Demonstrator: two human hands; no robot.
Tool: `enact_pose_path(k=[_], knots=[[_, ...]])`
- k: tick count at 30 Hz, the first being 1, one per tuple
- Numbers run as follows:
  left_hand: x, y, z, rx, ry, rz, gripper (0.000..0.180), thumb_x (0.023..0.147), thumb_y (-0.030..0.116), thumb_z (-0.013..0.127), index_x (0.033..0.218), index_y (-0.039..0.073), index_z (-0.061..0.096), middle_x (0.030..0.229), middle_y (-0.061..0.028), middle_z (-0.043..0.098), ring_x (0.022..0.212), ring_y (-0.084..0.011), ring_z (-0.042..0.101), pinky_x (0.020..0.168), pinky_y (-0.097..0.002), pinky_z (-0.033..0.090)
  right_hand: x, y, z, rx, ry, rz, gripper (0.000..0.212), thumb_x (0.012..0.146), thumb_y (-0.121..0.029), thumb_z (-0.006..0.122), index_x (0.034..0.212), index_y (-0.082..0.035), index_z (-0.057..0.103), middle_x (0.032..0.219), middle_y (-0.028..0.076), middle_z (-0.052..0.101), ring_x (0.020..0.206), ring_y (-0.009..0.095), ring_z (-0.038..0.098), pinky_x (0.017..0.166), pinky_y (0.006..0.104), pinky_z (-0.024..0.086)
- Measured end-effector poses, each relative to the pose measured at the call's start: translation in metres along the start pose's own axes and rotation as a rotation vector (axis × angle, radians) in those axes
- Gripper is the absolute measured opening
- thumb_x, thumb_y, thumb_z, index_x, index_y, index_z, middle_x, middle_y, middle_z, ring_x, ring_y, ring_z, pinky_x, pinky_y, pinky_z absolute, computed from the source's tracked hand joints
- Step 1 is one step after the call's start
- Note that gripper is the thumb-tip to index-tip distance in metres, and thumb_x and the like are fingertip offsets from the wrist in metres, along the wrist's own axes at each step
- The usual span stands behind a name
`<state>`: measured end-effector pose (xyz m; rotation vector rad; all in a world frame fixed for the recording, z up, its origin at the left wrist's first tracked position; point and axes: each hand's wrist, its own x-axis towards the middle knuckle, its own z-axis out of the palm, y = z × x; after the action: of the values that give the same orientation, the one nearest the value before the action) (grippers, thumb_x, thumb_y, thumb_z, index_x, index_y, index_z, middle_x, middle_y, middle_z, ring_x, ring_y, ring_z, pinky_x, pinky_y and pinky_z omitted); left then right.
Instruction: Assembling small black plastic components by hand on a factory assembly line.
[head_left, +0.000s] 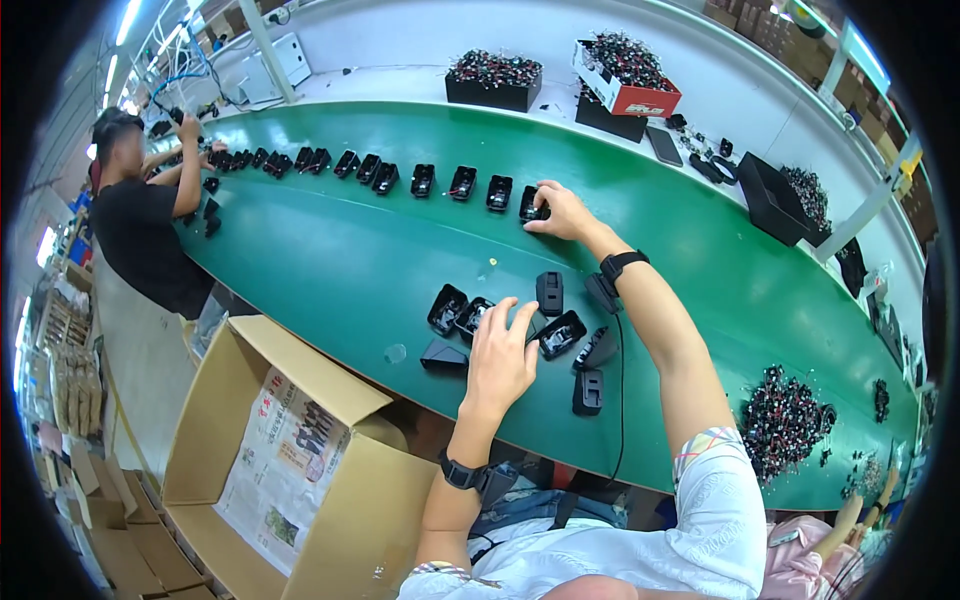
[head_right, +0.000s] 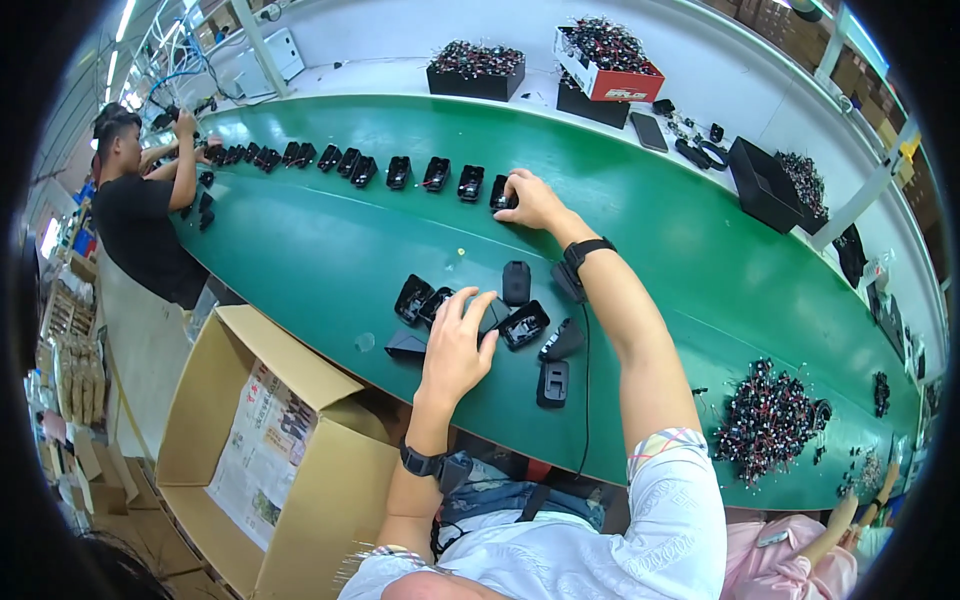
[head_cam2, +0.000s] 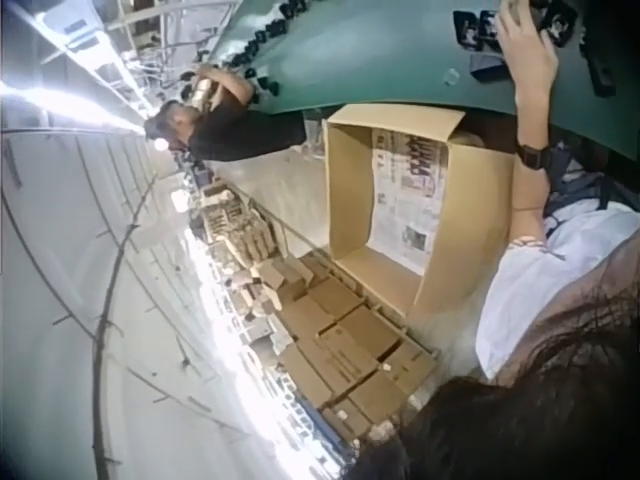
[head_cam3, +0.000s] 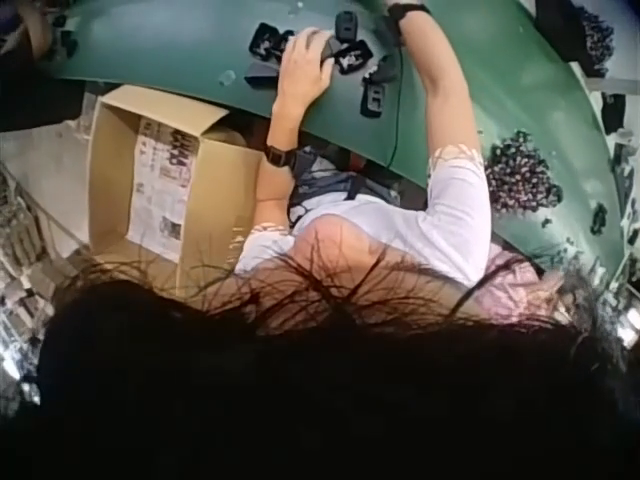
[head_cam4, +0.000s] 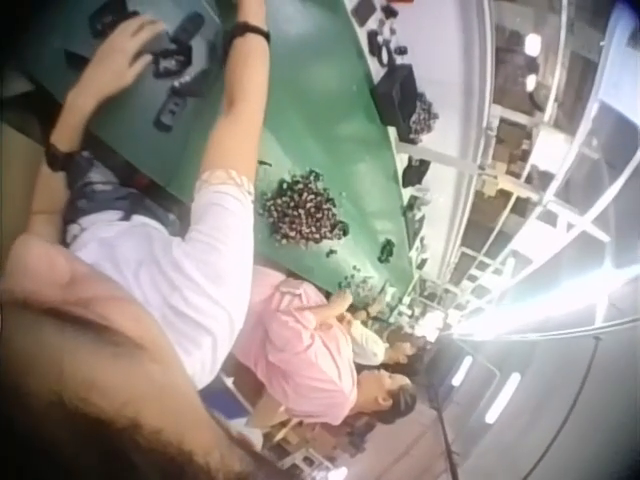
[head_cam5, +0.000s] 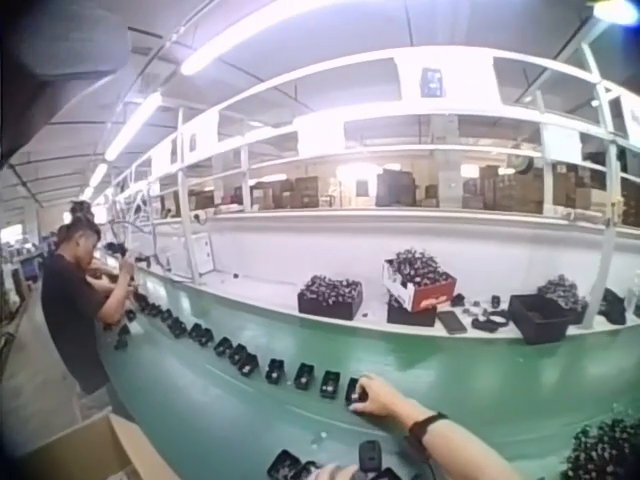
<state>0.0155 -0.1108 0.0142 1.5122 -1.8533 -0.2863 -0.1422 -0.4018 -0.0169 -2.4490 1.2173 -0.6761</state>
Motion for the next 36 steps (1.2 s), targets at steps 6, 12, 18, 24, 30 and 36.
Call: enact_pose_path(k=[6, 12, 18, 24, 30, 36], knots=[[0.012, 0.007, 0.012, 0.031, -0.272, -0.039, 0.054, 0.083, 0.001, 0.072, 0.134, 0.015, 0.061, 0.144, -0.0211, 0.05, 0.12, -0.0415, 0.058, 0.103, -0.0477, 0.049, -0.061, -0.01, -0.054, -0.004, 0.04, -0.045, 0.044, 0.081, -0.029, 0.082, 0.115, -0.009, 0.062, 0.147, 0.022, 0.046, 0.124, 0.041, 0.057, 0.101, 0.0473, 0.051], [0.017, -0.017, 0.031, 0.149, -0.157, 0.045, 0.047, 0.08, -0.005, 0.063, 0.126, 0.008, 0.064, 0.136, -0.0218, 0.054, 0.117, -0.0421, 0.06, 0.101, -0.0473, 0.051, -0.234, -0.069, -0.177, -0.178, -0.069, -0.062, 0.032, 0.086, -0.021, 0.078, 0.112, -0.008, 0.063, 0.137, 0.013, 0.057, 0.119, 0.037, 0.06, 0.098, 0.0455, 0.051], [0.013, -0.008, 0.004, -0.43, 0.147, -0.04, 0.037, 0.084, -0.005, 0.058, 0.12, 0.001, 0.059, 0.135, -0.02, 0.056, 0.122, -0.0327, 0.059, 0.106, -0.0436, 0.049, -0.401, -0.081, -0.24, -0.267, -0.061, 0.412, 0.023, 0.085, -0.015, 0.075, 0.104, -0.004, 0.067, 0.107, 0.013, 0.07, 0.101, 0.034, 0.067, 0.088, 0.0424, 0.054], [-0.061, 0.061, 0.05, -2.313, -0.308, -0.655, 0.05, 0.09, 0.014, 0.055, 0.139, 0.003, 0.049, 0.144, -0.0328, 0.043, 0.103, -0.0341, 0.066, 0.078, -0.0342, 0.065, -0.456, -0.088, -0.197, -0.498, -0.068, 0.434, 0.028, 0.083, -0.007, 0.072, 0.111, -0.01, 0.069, 0.11, 0.008, 0.068, 0.105, 0.029, 0.065, 0.093, 0.0419, 0.052], [-0.117, 0.12, 0.074, -2.34, -0.773, -1.041, 0.051, 0.104, 0.035, 0.047, 0.149, 0.01, 0.043, 0.148, -0.0263, 0.047, 0.083, -0.0309, 0.066, 0.049, -0.0252, 0.052, -0.445, -0.044, -0.169, -0.554, -0.081, 0.17, 0.034, 0.077, -0.002, 0.067, 0.11, -0.01, 0.067, 0.104, 0.008, 0.065, 0.096, 0.028, 0.065, 0.085, 0.0404, 0.054], [-0.121, 0.109, 0.067, -1.992, -0.707, -0.698, 0.047, 0.109, 0.043, 0.036, 0.134, 0.004, 0.047, 0.125, -0.0302, 0.059, 0.073, -0.0243, 0.068, 0.045, -0.0249, 0.048, -0.433, -0.048, -0.164, -0.489, -0.084, 0.159, 0.011, 0.084, -0.011, 0.074, 0.093, -0.007, 0.07, 0.101, 0.008, 0.062, 0.093, 0.027, 0.065, 0.08, 0.0407, 0.055]])
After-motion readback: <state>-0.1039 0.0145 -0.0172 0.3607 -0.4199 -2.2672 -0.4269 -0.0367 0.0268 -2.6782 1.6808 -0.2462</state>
